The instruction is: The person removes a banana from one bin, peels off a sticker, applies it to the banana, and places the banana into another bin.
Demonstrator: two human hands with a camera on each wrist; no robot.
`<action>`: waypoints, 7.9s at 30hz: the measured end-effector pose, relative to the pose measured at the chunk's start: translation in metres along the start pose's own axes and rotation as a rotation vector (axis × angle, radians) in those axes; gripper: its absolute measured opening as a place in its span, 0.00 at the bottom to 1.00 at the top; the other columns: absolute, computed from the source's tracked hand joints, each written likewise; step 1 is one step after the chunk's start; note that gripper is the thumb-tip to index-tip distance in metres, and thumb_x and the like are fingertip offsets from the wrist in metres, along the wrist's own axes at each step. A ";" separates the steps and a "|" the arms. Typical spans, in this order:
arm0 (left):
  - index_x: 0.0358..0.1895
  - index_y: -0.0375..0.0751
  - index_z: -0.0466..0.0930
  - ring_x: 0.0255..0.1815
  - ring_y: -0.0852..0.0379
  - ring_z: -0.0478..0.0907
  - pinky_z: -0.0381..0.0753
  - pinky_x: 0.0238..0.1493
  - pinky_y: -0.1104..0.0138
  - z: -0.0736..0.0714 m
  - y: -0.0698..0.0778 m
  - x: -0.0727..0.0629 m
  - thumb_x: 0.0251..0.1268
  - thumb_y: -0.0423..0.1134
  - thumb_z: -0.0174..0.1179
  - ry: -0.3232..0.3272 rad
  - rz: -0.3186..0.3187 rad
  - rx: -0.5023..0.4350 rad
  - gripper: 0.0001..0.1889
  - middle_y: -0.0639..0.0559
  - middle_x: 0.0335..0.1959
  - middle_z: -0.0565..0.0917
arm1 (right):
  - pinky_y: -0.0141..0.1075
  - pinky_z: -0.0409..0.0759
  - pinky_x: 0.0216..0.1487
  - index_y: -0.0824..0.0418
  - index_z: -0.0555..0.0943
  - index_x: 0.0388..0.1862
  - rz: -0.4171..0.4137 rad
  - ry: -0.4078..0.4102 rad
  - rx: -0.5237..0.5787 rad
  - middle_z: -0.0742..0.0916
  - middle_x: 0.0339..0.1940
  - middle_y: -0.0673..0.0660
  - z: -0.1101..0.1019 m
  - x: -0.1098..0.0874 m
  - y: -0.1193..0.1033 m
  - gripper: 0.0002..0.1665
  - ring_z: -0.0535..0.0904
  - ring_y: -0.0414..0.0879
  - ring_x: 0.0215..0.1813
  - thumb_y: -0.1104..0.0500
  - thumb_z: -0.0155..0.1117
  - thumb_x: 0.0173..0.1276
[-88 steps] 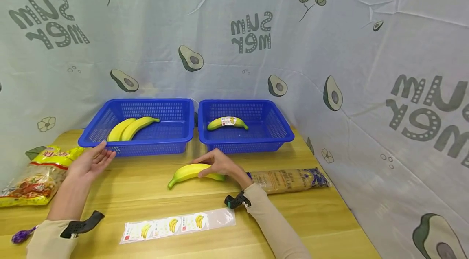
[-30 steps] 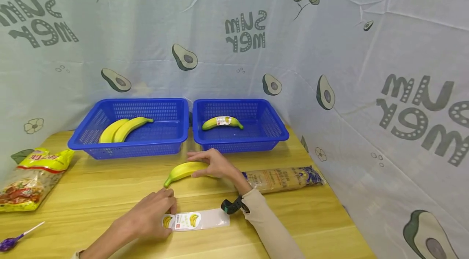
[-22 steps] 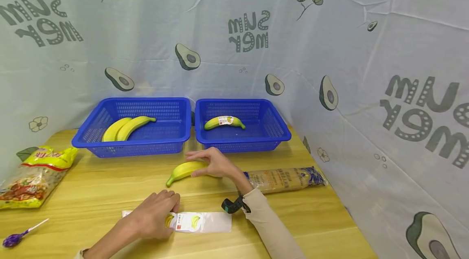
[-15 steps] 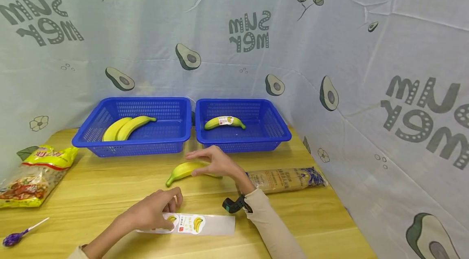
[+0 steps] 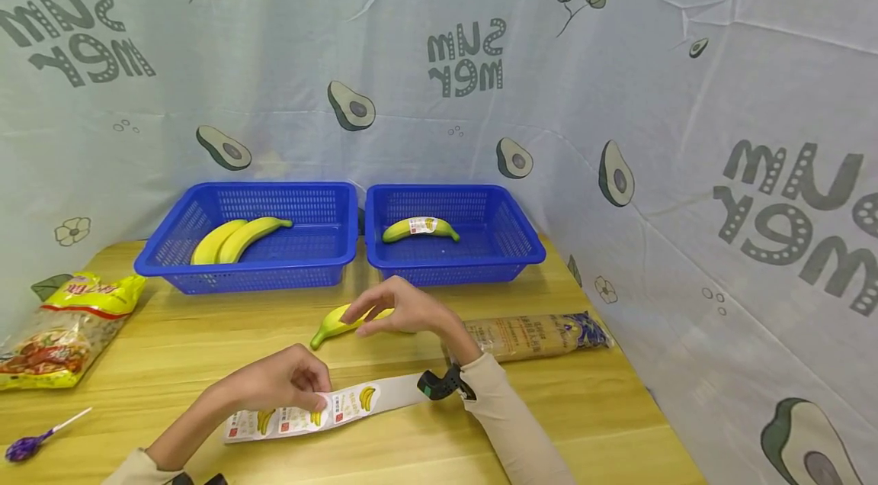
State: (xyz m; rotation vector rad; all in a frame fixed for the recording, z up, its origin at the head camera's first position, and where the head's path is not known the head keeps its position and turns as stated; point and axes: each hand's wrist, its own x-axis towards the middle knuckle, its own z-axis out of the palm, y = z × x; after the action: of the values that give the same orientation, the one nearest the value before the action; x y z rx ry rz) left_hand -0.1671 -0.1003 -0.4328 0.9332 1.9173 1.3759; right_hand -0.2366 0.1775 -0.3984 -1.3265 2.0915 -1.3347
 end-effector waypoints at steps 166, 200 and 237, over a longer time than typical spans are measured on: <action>0.28 0.43 0.91 0.27 0.58 0.80 0.77 0.25 0.66 -0.010 0.012 0.082 0.64 0.37 0.76 0.875 -0.202 0.395 0.07 0.56 0.24 0.87 | 0.28 0.79 0.36 0.68 0.88 0.39 0.363 0.495 -0.380 0.89 0.34 0.57 0.001 -0.001 0.033 0.04 0.77 0.36 0.33 0.68 0.70 0.76; 0.38 0.44 0.93 0.31 0.55 0.76 0.75 0.28 0.63 -0.014 -0.009 0.091 0.64 0.33 0.76 0.829 -0.147 0.449 0.03 0.54 0.28 0.82 | 0.29 0.82 0.39 0.64 0.93 0.45 0.241 0.423 -0.502 0.91 0.40 0.58 0.012 -0.004 0.046 0.05 0.83 0.41 0.37 0.67 0.71 0.76; 0.47 0.40 0.92 0.43 0.51 0.82 0.84 0.42 0.54 -0.028 -0.004 0.073 0.45 0.29 0.86 0.627 -0.238 0.554 0.22 0.50 0.38 0.88 | 0.27 0.76 0.37 0.65 0.92 0.51 0.358 0.262 -0.526 0.92 0.41 0.53 0.007 -0.005 0.038 0.21 0.75 0.36 0.34 0.53 0.84 0.66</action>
State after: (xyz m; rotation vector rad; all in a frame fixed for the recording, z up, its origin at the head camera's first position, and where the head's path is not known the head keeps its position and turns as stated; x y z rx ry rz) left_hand -0.2320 -0.0567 -0.4336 0.4909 2.8738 1.0829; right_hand -0.2494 0.1827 -0.4354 -0.9023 2.8312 -0.8762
